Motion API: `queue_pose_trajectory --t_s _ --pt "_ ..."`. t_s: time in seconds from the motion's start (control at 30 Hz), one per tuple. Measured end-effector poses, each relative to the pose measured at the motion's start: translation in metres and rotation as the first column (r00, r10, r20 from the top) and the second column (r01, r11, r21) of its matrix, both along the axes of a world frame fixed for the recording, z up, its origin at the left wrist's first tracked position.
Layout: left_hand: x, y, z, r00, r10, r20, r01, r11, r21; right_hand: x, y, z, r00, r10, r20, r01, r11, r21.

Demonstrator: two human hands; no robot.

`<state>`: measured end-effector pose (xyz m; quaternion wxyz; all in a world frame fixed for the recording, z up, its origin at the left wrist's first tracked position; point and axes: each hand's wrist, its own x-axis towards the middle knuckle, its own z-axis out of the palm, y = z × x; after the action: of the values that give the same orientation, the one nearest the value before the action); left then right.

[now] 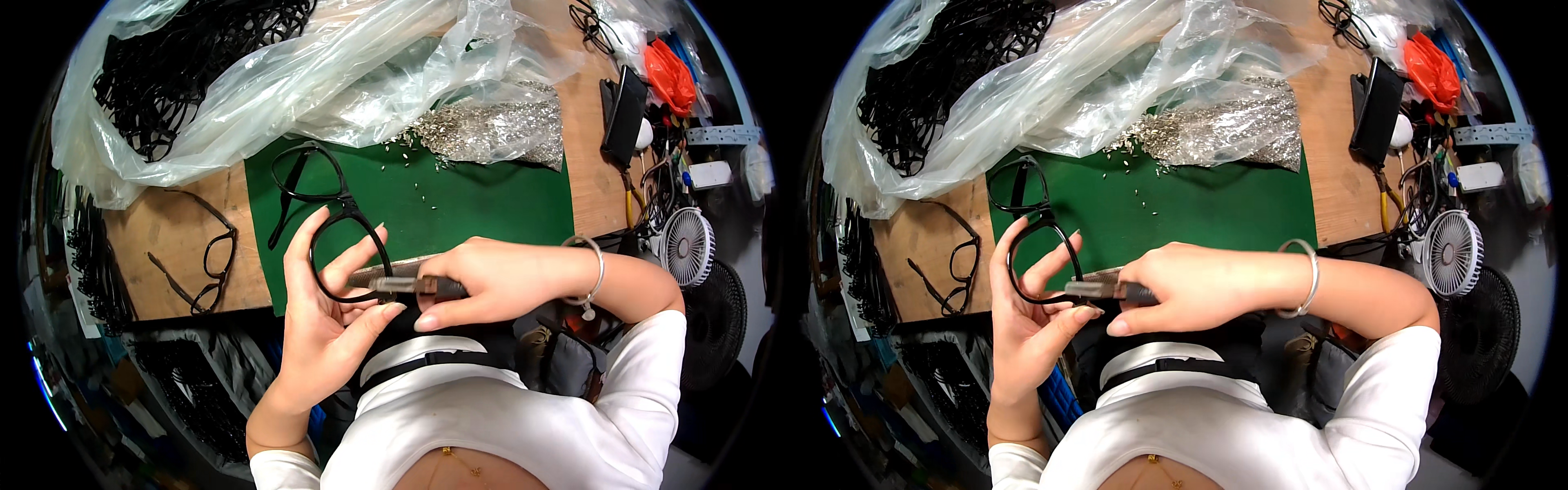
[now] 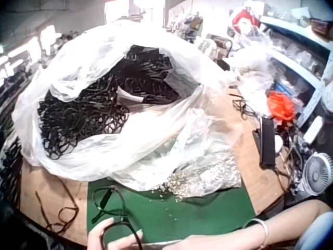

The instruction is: The person repeatedly picks up black eyeglass frames from a pile and uses pliers to press or adjust the hinge area of each frame. After each adjustment, the frame is placed back on the table. The process continues with multiple frames in a repetitive manner.

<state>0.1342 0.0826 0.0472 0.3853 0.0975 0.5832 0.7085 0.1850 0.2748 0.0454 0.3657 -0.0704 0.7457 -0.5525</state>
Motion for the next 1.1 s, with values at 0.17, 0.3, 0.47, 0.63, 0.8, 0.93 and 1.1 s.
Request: queue_pose_trajectory --t_s 0.17,0.3,0.47,0.63,0.8,0.93,1.1 --pt "-0.005 0.004 -0.011 0.998 -0.034 -0.060 0.030 0.998 -0.061 0.013 0.009 -0.029 0.973 -0.218 -0.072 0.227 0.963 0.147" --pt "0.006 -0.024 -0.030 0.970 -0.103 -0.221 0.115 0.992 0.043 0.022 0.012 -0.038 0.934 -0.269 -0.233 0.324 0.914 0.245" --pt "0.037 -0.024 -0.038 0.981 0.062 -0.185 -0.064 0.998 -0.003 -0.002 0.023 -0.054 0.854 -0.154 -0.497 0.418 0.773 0.478" --pt "0.034 -0.030 -0.028 0.993 0.017 0.114 -0.022 0.999 0.039 -0.005 0.019 -0.064 0.850 -0.087 -0.519 0.407 0.735 0.543" --pt "0.030 -0.025 -0.025 0.928 0.015 0.372 -0.032 0.999 0.039 -0.005 0.016 -0.063 0.865 -0.070 -0.497 0.379 0.741 0.555" --pt "0.041 -0.017 -0.040 0.990 0.028 0.140 -0.023 0.999 -0.042 0.004 -0.005 -0.026 0.842 -0.418 -0.340 0.500 0.841 0.206" --pt "0.054 0.004 -0.040 0.990 0.060 -0.129 -0.068 0.996 -0.058 0.016 -0.044 -0.034 0.625 -0.769 -0.135 0.723 0.635 -0.272"
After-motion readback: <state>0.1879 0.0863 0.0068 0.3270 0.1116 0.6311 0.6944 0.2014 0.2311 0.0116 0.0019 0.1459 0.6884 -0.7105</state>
